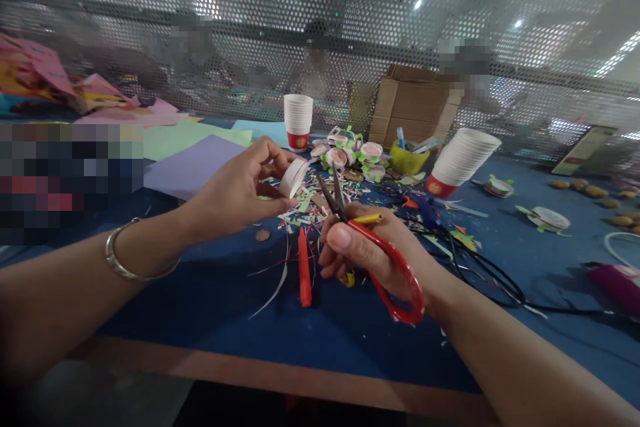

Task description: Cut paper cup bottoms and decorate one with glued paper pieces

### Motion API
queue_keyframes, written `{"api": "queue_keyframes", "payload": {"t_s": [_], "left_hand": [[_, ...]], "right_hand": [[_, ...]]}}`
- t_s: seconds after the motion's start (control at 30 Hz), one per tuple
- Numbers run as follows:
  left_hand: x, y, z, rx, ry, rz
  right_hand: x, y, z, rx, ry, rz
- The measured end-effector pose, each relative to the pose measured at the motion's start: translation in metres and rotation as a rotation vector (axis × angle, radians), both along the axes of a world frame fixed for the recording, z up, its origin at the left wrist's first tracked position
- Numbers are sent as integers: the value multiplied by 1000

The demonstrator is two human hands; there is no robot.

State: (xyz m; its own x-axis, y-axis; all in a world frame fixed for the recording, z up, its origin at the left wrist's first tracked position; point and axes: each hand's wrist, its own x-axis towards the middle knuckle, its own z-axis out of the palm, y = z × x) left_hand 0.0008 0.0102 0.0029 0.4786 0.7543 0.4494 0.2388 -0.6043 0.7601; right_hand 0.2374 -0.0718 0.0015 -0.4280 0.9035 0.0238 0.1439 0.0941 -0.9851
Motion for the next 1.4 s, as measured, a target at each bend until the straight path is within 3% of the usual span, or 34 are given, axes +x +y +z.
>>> {"api": "queue_keyframes", "payload": {"t_s": [0.47,0.63,0.97,1.17,1.27,1.4], "left_hand": [[0,-7,6,152,136,10],[-2,-7,9,264,196,8],[0,-16,14,51,137,-46],[-1,-14,11,8,132,-71],[-3,-12,11,91,168,-47],[-6,-16,16,369,300,13]], "right_hand": [[-11,-4,8,25,-322,-138],[-12,-2,5,-39,-361,-195],[-16,-8,2,85,-356,-239],[-15,-8,1,119,-351,-246],[-13,-7,1,173,-393,-229],[-9,-5,0,224,-457,-193]]}}
